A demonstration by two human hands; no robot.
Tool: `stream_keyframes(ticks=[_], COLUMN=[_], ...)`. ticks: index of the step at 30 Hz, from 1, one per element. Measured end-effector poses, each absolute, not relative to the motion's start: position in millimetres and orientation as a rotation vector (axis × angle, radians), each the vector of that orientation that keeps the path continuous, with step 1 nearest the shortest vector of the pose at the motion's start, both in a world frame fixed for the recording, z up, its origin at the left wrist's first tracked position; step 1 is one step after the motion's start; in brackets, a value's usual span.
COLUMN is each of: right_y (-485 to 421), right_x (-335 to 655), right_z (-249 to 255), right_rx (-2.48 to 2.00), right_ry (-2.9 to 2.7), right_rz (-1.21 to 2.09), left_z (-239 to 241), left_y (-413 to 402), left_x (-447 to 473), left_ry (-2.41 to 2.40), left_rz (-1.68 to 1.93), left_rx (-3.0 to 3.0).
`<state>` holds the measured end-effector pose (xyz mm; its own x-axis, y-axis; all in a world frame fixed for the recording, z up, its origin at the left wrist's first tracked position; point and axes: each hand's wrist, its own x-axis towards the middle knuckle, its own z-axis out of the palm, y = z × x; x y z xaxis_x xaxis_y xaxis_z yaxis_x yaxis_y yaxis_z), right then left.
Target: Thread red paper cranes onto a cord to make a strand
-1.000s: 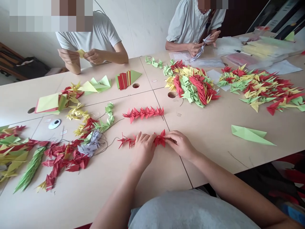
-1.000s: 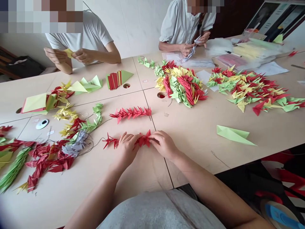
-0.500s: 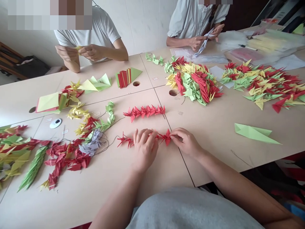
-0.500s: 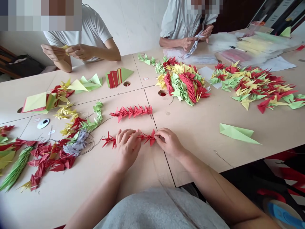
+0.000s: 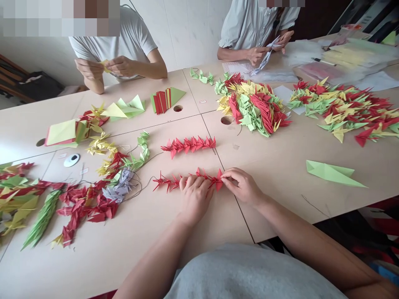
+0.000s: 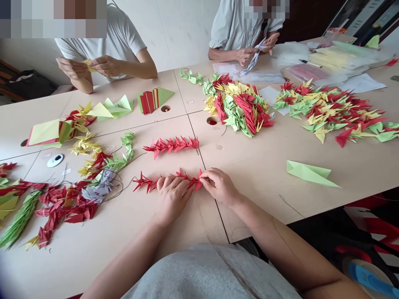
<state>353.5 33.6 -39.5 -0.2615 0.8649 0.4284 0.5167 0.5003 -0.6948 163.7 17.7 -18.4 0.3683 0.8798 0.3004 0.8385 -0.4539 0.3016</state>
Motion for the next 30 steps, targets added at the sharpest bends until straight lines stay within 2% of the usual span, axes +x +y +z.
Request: stream_keyframes(ticks=[12,30], right_y=[31.2,30.6], right_x=[351.3,351.2], right_z=[-40.7,-40.9], right_rx=[-1.149,-1.133], right_ry=[-1.919,-1.907], right_rz=[0.565,0.542], left_z=[-26.4,-28.5], left_y=[20.4,20.0], left_x=[162.3,163.0], left_ry=[1.65,1.588], left_rz=[0.825,0.806], left_rx=[2.532,2.514])
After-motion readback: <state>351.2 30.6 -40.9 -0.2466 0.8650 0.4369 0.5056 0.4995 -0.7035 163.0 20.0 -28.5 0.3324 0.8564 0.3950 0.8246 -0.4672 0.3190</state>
